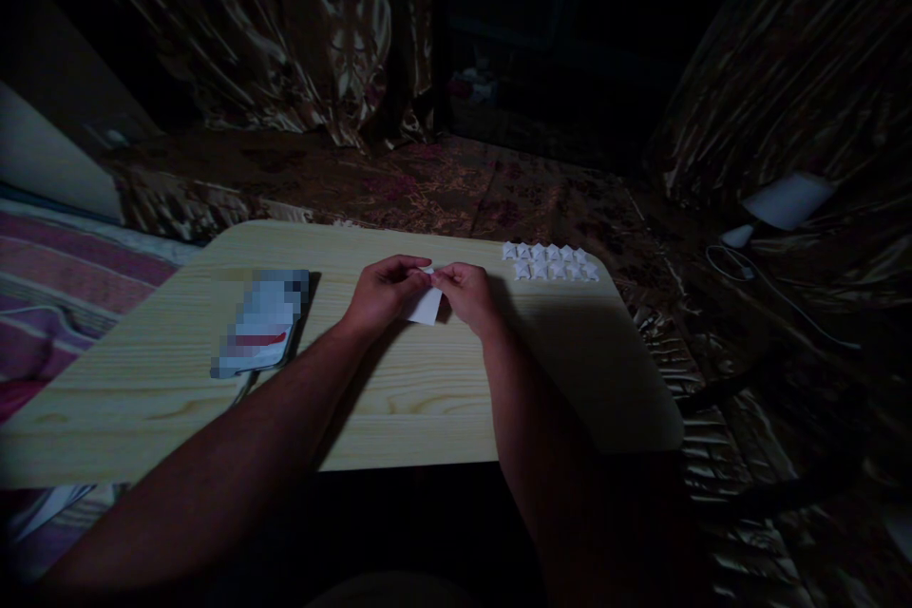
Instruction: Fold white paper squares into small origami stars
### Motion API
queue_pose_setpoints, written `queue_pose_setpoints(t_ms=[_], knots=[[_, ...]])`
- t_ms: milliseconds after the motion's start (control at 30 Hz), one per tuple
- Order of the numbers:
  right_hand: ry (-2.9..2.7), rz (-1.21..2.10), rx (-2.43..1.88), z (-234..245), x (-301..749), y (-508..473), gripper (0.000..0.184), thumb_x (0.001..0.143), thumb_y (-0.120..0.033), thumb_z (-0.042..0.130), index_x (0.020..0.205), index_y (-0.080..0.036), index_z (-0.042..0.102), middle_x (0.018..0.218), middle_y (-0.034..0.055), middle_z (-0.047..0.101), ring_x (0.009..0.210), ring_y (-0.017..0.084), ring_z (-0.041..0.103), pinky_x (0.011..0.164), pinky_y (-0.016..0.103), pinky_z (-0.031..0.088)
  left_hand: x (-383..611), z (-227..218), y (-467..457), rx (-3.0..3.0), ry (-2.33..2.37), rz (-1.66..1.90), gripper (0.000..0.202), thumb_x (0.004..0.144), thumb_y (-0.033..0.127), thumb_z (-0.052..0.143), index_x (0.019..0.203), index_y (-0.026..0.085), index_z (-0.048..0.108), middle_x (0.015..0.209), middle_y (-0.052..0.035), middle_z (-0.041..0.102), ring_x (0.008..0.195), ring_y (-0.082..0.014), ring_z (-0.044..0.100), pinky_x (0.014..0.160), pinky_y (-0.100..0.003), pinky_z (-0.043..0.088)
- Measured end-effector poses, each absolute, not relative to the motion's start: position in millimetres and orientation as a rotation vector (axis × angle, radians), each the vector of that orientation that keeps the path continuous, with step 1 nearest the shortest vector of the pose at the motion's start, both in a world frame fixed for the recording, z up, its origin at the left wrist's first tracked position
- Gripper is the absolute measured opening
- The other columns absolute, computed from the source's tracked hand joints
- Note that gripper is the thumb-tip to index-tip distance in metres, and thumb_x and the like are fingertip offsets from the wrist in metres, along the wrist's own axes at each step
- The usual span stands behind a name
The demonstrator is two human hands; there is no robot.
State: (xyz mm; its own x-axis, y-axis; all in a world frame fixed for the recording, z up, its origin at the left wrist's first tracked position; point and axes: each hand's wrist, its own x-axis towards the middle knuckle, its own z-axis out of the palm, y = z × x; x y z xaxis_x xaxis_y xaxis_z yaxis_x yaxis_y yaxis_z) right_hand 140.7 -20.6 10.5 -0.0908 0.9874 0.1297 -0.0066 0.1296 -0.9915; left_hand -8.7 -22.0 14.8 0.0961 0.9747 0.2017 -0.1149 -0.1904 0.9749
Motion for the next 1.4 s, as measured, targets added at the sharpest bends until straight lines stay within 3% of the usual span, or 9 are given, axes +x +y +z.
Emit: queue_pose_setpoints(t_ms=[267, 433, 600, 1400], knots=[[-1.299, 1.162, -1.014, 13, 139, -24, 0.024, 0.066, -0.035, 0.070, 0.078, -0.017, 0.058, 0.068, -0.0001, 0.064, 0.056, 0.012, 0.057, 0.052, 0.024, 0.047, -10, 17, -20, 1.234, 0.915, 1.416, 0.046, 0.065, 0.030, 0.072, 0.109, 0.018, 0.067, 0.081, -0.0028, 0.064, 0.061, -0.0103, 0.054, 0.057, -0.023, 0.042], [-1.268, 1.053, -1.015, 15, 138, -23, 0.020, 0.068, -0.031, 0.068, 0.081, -0.018, 0.059, 0.069, -0.0004, 0.064, 0.060, 0.011, 0.058, 0.056, 0.023, 0.046, -9, 14, -19, 1.277, 0.919, 1.432, 0.034, 0.064, 0.026, 0.071, 0.097, 0.017, 0.070, 0.080, -0.0026, 0.063, 0.063, -0.0109, 0.054, 0.058, -0.023, 0.043], [-1.307, 1.052, -0.972, 17, 137, -25, 0.027, 0.066, -0.026, 0.070, 0.091, -0.017, 0.062, 0.073, 0.0008, 0.065, 0.066, 0.013, 0.060, 0.062, 0.025, 0.048, -8, 11, -17, 1.276, 0.944, 1.457, 0.029, 0.063, 0.023, 0.072, 0.091, 0.017, 0.066, 0.075, -0.0017, 0.063, 0.063, -0.0114, 0.056, 0.059, -0.023, 0.044], [-1.252, 0.951, -1.028, 13, 129, -23, 0.018, 0.065, -0.029, 0.069, 0.078, -0.016, 0.065, 0.065, 0.0003, 0.065, 0.057, 0.012, 0.059, 0.053, 0.024, 0.046, -5, 12, -19, 1.244, 0.955, 1.515, 0.021, 0.064, 0.022, 0.070, 0.082, 0.015, 0.063, 0.062, 0.0007, 0.059, 0.051, -0.0093, 0.050, 0.052, -0.022, 0.039]])
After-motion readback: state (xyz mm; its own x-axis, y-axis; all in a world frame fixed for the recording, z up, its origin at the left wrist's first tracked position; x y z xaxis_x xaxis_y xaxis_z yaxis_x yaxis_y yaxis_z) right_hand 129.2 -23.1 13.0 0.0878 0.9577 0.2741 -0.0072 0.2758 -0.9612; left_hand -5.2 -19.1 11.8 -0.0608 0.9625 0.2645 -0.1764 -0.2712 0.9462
